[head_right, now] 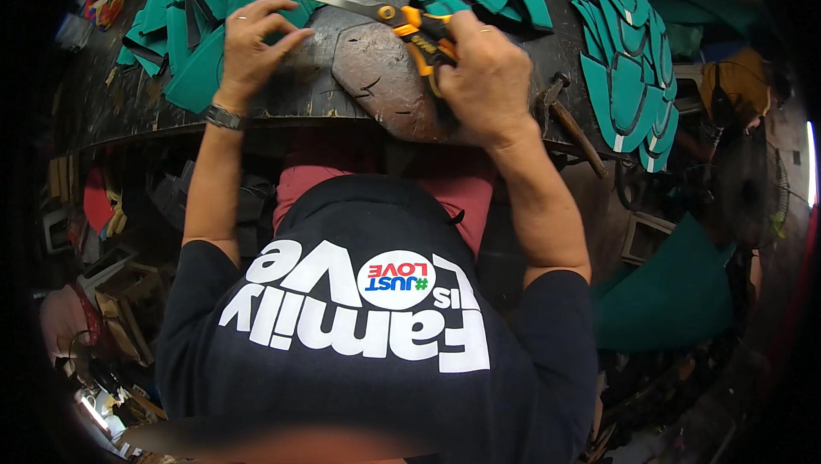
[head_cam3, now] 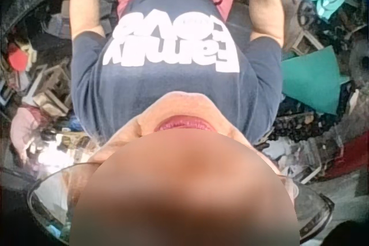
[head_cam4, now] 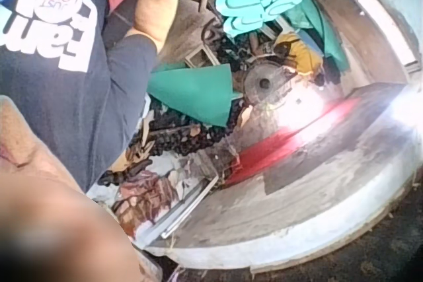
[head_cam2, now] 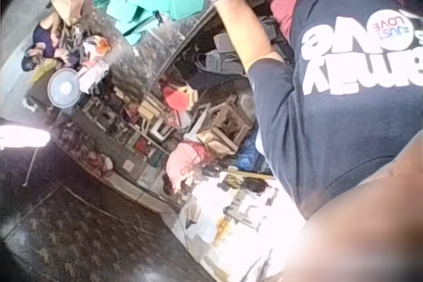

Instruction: The person uses shears to cut green foam pieces along marked lines on a workbench. They repeatedly pick up foam pieces, trim edges, and place the cut pieces into a pile. The person also briefly handles a yellow container and a black foam piece before returning to cutting.

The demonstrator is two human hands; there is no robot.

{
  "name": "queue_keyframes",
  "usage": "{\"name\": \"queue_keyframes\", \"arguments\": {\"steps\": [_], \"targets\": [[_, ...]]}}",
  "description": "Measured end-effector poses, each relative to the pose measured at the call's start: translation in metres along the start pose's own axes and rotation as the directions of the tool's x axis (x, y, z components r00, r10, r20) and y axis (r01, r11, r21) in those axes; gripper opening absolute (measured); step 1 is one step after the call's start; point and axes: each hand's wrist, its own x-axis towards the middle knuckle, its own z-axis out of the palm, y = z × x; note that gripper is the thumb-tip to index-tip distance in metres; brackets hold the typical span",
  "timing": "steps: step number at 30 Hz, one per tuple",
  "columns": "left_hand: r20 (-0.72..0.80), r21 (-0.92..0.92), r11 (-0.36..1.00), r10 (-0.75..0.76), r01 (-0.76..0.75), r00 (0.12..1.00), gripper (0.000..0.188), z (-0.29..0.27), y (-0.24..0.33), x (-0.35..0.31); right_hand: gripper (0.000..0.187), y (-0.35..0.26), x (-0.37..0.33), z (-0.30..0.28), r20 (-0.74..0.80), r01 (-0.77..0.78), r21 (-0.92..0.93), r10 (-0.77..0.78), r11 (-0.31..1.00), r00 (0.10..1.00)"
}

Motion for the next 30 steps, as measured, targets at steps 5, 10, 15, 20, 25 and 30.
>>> {"name": "queue_keyframes", "arguments": {"steps": [5,10,15,20,25,30], "targets": [[0.088,-0.236,0.972,0.032,-0.011,0.996,0.027,0.033,0.067,-0.006,0.024,-0.018,-0.003,0.029,0.042,-0.162,0.213,0.157,0.964,0.987],[0.356,0.072,0.991,0.078,-0.111,0.931,0.060,0.054,0.097,-0.013,0.024,-0.012,-0.006,0.031,0.089,-0.297,0.342,0.284,0.892,0.955],[0.431,-0.166,0.960,0.275,-0.224,0.859,0.054,0.029,0.080,-0.037,0.020,0.001,-0.016,0.031,0.098,-0.356,0.424,0.348,0.833,0.932],[0.641,-0.578,0.660,0.002,0.480,0.768,0.023,-0.016,0.071,-0.064,0.019,0.003,-0.021,0.031,0.148,-0.409,0.467,0.386,0.784,0.910],[0.267,-0.821,0.406,-0.349,0.402,0.898,0.020,0.015,0.088,-0.041,0.018,-0.015,-0.009,0.037,0.208,-0.442,0.601,0.403,0.666,0.891],[0.455,-0.770,0.191,-0.504,0.608,0.735,0.057,0.056,0.089,0.008,0.024,-0.028,-0.012,0.045,0.343,-0.502,0.740,0.390,0.447,0.854]]}}
